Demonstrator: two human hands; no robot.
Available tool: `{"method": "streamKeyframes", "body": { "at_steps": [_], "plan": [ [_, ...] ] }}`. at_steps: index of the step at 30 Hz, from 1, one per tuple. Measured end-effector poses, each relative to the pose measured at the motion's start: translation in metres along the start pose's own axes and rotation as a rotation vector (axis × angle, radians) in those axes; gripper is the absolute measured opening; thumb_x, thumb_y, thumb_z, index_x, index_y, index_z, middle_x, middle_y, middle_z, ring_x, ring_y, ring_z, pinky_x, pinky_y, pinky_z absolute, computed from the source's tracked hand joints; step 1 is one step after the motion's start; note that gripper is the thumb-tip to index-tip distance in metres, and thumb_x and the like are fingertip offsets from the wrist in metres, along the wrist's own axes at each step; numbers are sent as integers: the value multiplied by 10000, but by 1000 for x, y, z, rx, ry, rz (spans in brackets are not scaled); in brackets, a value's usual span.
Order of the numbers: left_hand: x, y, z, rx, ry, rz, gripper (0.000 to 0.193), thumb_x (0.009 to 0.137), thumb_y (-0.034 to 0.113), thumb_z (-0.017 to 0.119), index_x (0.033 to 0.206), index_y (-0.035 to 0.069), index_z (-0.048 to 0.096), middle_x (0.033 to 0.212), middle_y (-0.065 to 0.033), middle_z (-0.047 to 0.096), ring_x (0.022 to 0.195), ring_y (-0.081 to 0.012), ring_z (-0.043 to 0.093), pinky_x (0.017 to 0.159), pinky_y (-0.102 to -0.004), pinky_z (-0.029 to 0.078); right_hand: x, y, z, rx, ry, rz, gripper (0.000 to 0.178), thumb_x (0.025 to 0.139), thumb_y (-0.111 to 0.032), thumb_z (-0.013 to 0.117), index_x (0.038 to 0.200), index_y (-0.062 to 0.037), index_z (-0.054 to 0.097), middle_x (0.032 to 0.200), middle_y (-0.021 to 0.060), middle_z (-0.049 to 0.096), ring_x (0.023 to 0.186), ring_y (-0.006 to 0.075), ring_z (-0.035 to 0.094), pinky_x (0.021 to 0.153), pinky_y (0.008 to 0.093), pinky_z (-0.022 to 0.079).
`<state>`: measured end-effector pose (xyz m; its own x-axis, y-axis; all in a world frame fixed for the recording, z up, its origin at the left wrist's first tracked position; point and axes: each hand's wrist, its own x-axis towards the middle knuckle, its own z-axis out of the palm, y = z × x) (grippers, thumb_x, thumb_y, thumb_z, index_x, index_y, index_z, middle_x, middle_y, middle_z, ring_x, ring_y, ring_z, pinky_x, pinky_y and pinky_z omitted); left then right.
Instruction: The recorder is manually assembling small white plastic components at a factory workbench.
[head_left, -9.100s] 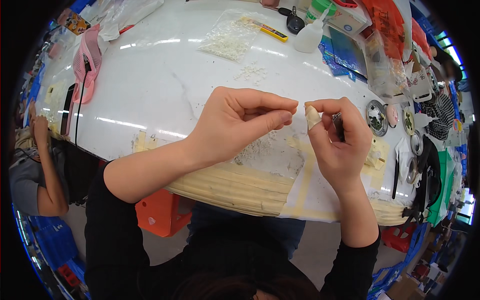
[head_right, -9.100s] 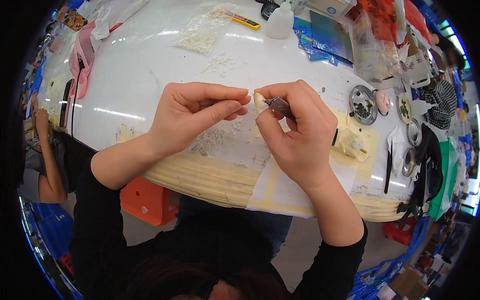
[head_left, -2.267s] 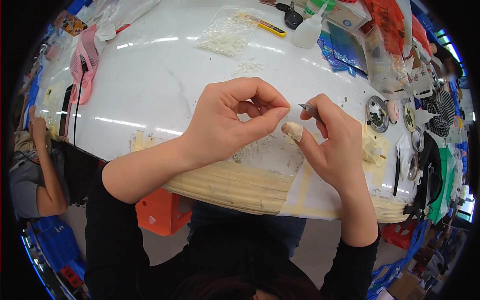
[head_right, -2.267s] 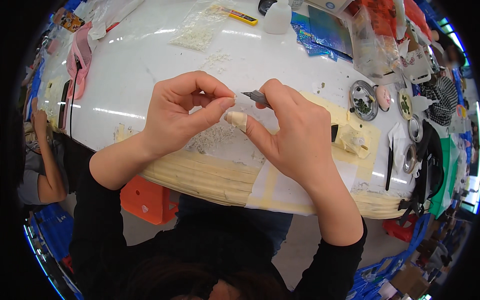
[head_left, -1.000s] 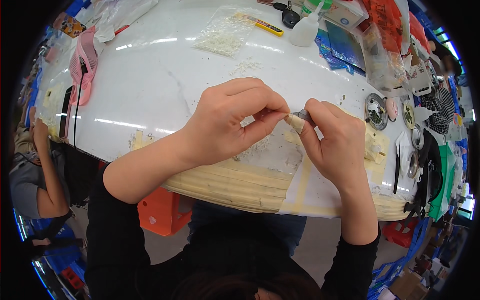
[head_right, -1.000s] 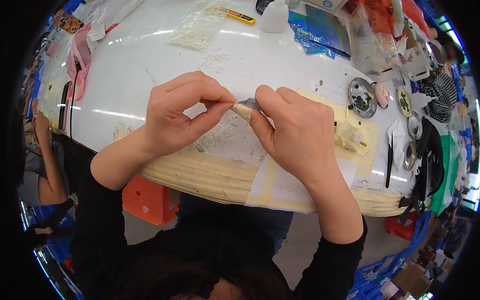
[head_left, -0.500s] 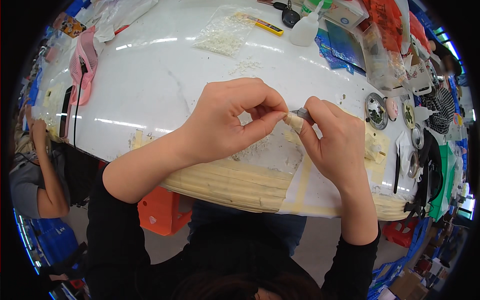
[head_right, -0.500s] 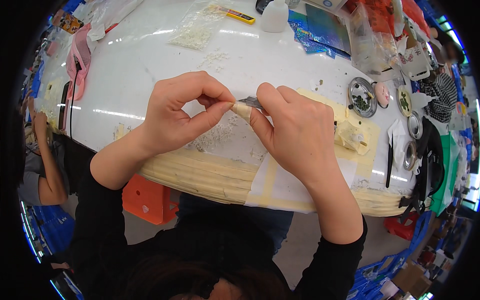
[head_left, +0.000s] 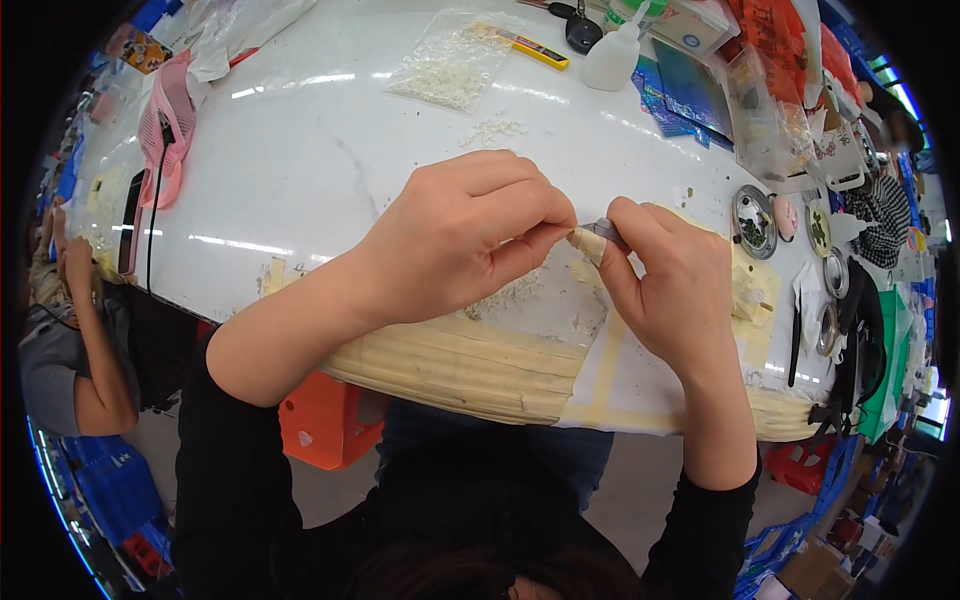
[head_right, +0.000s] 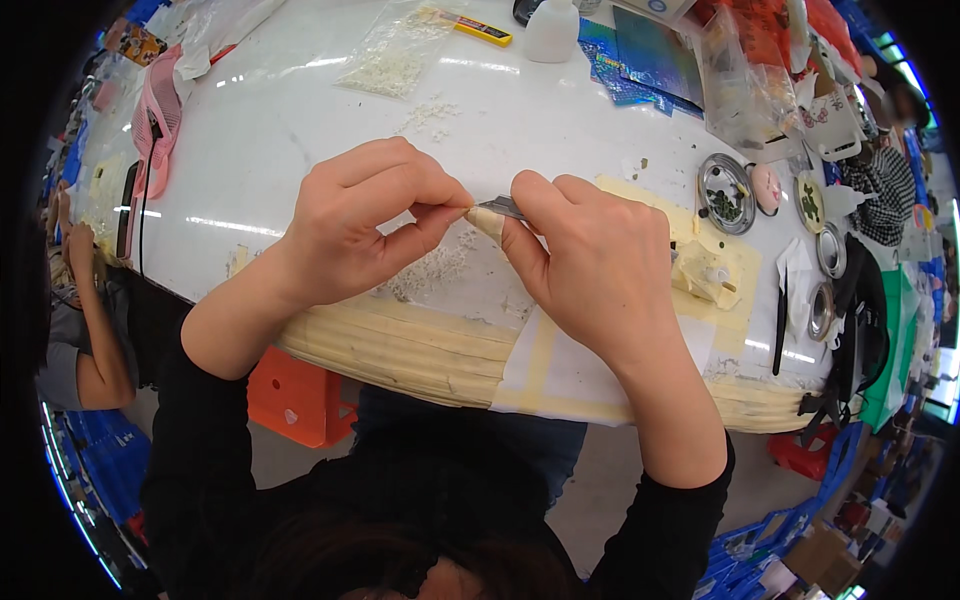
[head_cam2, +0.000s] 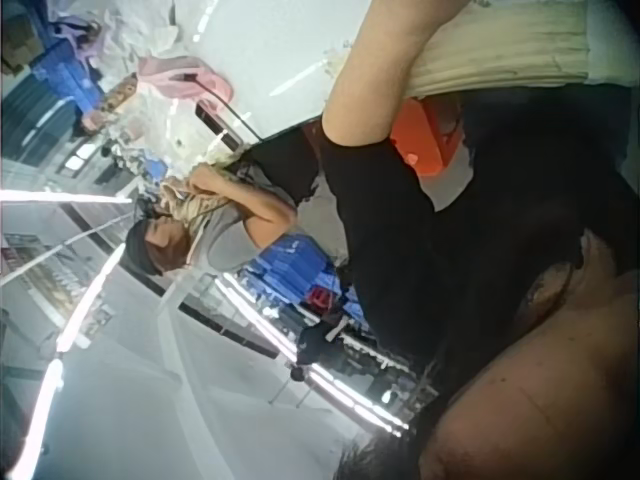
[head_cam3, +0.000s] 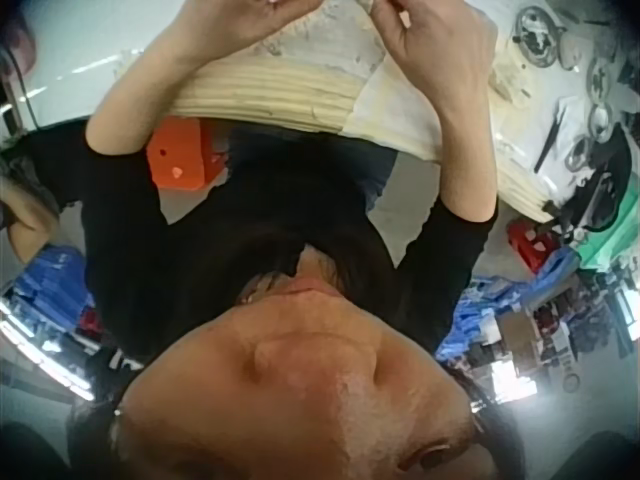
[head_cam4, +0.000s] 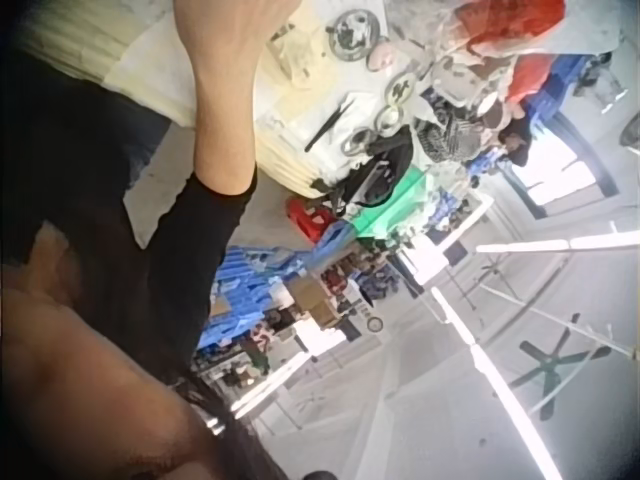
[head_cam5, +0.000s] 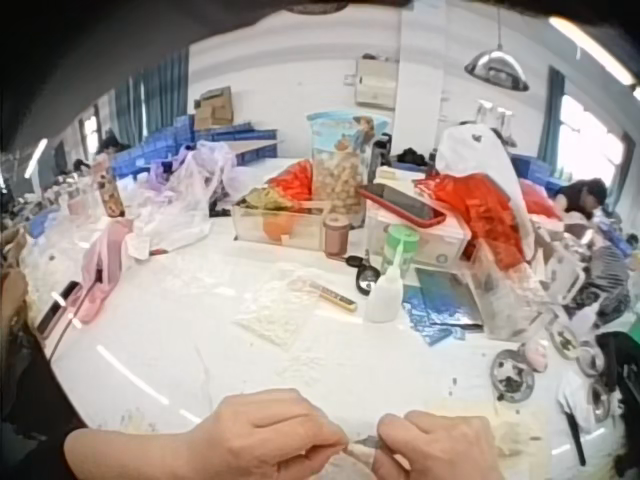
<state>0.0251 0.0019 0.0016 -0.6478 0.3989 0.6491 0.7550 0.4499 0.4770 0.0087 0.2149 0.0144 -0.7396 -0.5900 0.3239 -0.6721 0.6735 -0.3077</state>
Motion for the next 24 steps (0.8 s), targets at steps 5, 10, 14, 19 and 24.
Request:
{"method": "streamKeyframes", "body": {
  "at_steps": [5,10,14,19,24],
  "plan": [
    [0,1,-1,-32,-16,-47,161,729,-70,704,862,15,672,781,-51,643,673,-165,603,570,-262,488,0,0,0,-35,12,-20,157,787,-181,683,779,-96,550,593,39,505,516,230,535,456,351,381],
    [0,5,-2,-446,-75,-419,68,824,-19,681,888,-7,662,798,-38,653,689,-84,596,584,-222,491,0,1,-1,-45,25,-38,178,789,-218,696,772,-109,556,586,23,515,512,222,550,445,350,394],
    [0,4,-5,-771,-138,-737,70,875,38,665,913,-20,650,810,-34,653,703,-52,588,595,-194,492,1,1,-2,-29,29,-33,188,787,-220,698,768,-103,551,598,23,538,520,222,563,449,347,405],
    [1,2,-6,-834,-171,-784,94,881,80,673,906,-9,653,797,-34,653,688,-54,590,595,-194,492,2,1,-2,-29,13,-23,203,789,-219,706,795,-95,545,619,30,566,536,227,580,460,344,418],
    [5,3,-9,-884,-212,-844,98,884,95,671,896,-1,657,780,-34,649,675,-55,589,595,-199,493,2,1,0,19,20,-9,218,797,-223,710,824,-88,541,637,40,584,546,237,587,472,344,425]
  ]
}}
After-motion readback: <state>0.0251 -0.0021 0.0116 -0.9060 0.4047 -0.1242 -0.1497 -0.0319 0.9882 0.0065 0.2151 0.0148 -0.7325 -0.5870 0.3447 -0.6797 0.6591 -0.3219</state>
